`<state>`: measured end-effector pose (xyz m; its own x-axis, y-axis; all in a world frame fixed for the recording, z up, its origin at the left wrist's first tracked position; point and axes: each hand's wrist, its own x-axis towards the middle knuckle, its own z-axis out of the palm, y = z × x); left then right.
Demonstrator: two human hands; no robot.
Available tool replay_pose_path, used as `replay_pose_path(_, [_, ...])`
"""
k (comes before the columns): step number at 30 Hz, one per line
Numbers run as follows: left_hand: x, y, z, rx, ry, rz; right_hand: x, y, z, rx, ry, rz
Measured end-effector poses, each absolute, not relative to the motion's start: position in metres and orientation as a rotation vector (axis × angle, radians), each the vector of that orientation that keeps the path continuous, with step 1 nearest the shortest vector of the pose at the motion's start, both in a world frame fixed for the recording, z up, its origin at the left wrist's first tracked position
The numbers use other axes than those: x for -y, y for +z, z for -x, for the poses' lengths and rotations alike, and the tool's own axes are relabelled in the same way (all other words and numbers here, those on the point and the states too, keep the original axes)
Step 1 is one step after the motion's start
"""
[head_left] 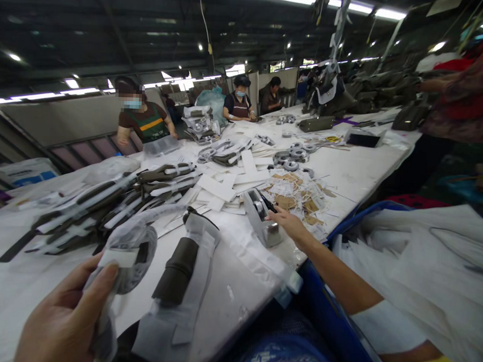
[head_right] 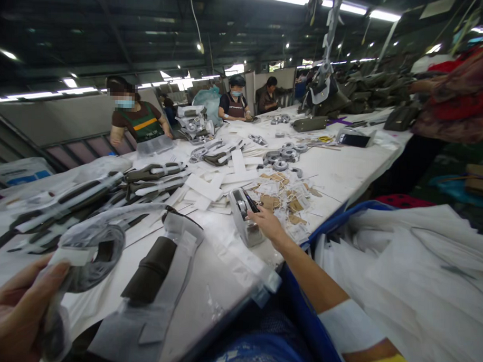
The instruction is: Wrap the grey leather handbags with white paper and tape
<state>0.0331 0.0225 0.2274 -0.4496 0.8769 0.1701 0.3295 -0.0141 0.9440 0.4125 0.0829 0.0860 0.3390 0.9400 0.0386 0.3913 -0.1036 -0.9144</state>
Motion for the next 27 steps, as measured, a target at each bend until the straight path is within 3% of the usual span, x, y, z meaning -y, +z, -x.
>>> replay_pose_path(8, [-0.019,0.229,-0.038,-1.738,1.427,-1.038,-0.039,0.106,-0.394,0.972,0.827,1.375])
replay_pose_path(13, [-0.017,0.228,-0.040,-1.727,1.522,-1.060,-0.023,0.070,-0.393,0.674,1.106,1.353])
replay_pose_path(18, [-0.020,0.231,-0.039,-1.759,1.504,-0.988,-0.015,0.050,-0.394,0.592,1.093,1.439])
replay_pose_path(27, [-0.022,0.217,-0.031,-1.503,1.394,-1.435,-0.016,0.146,-0.315,1.190,1.101,1.053])
